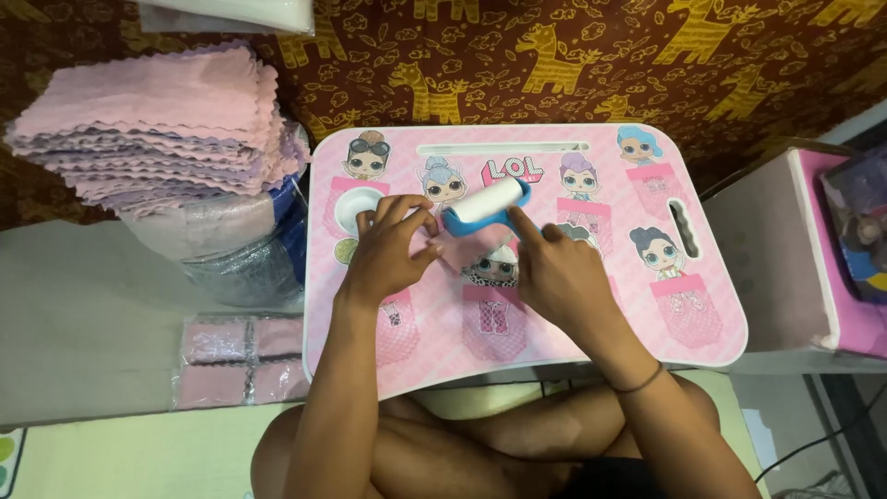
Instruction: The person uses a lint roller to clean a pink cloth, then folds it and places it into a clear plastic bag. The person repeats this process with another cloth.
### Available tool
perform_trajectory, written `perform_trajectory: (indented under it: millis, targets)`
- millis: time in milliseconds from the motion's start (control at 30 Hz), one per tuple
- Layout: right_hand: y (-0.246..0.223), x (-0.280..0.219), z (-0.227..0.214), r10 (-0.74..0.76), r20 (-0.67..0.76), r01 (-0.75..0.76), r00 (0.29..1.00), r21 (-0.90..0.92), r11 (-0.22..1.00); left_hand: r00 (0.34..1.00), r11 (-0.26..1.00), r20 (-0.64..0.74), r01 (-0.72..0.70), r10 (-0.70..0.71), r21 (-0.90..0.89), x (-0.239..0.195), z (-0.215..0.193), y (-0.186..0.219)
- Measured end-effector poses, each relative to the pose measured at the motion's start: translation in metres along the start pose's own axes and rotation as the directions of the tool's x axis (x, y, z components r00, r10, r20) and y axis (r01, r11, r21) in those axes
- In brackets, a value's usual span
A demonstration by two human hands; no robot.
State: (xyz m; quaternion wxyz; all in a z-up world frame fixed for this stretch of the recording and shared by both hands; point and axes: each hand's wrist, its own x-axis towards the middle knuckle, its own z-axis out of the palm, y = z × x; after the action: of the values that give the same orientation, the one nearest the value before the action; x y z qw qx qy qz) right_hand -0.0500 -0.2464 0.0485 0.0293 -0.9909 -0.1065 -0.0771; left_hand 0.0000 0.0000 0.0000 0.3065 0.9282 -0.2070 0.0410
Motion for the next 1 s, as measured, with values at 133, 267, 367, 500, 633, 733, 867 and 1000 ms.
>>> perform_trajectory:
  millis: [133,267,367,500,633,733,867,1000]
  targets:
    - [0.003,-0.029,-0.018,0.006,-0.024,-0.005,1.000,0.033,0.999,1.000,1.000,-0.007,0.001,-0.001,-0.025,-0.002,-0.002,0.003]
    - [0.011,-0.051,-0.029,0.040,0.019,-0.041,0.999,0.047,0.998,1.000,1.000,-0.020,-0.009,0.008,-0.019,-0.002,-0.001,0.002]
    - [0.012,-0.059,-0.033,0.045,0.026,-0.046,0.999,0.037,0.998,1.000,1.000,-0.025,-0.014,0.013,-0.026,-0.002,-0.001,0.002]
    - [0.003,-0.062,-0.032,-0.017,-0.030,0.018,0.999,0.042,0.999,0.999,0.998,-0.025,-0.032,0.031,-0.045,-0.002,-0.002,-0.002]
    - [-0.013,-0.054,-0.023,-0.058,-0.050,0.061,0.997,0.058,0.996,0.998,0.995,-0.056,-0.021,0.016,-0.094,0.000,0.006,-0.014]
    - [-0.024,-0.042,-0.017,-0.057,-0.024,0.058,0.998,0.068,0.996,0.993,0.974,-0.119,-0.047,0.021,-0.221,0.000,0.006,-0.018]
    - [-0.036,-0.025,-0.014,-0.066,-0.030,0.069,0.997,0.107,0.992,0.986,0.956,-0.167,-0.050,0.001,-0.291,-0.003,0.001,-0.011]
    - [-0.039,-0.010,-0.001,-0.072,-0.046,0.077,0.996,0.108,0.991,0.986,0.954,-0.166,-0.045,-0.005,-0.296,-0.003,0.001,-0.009]
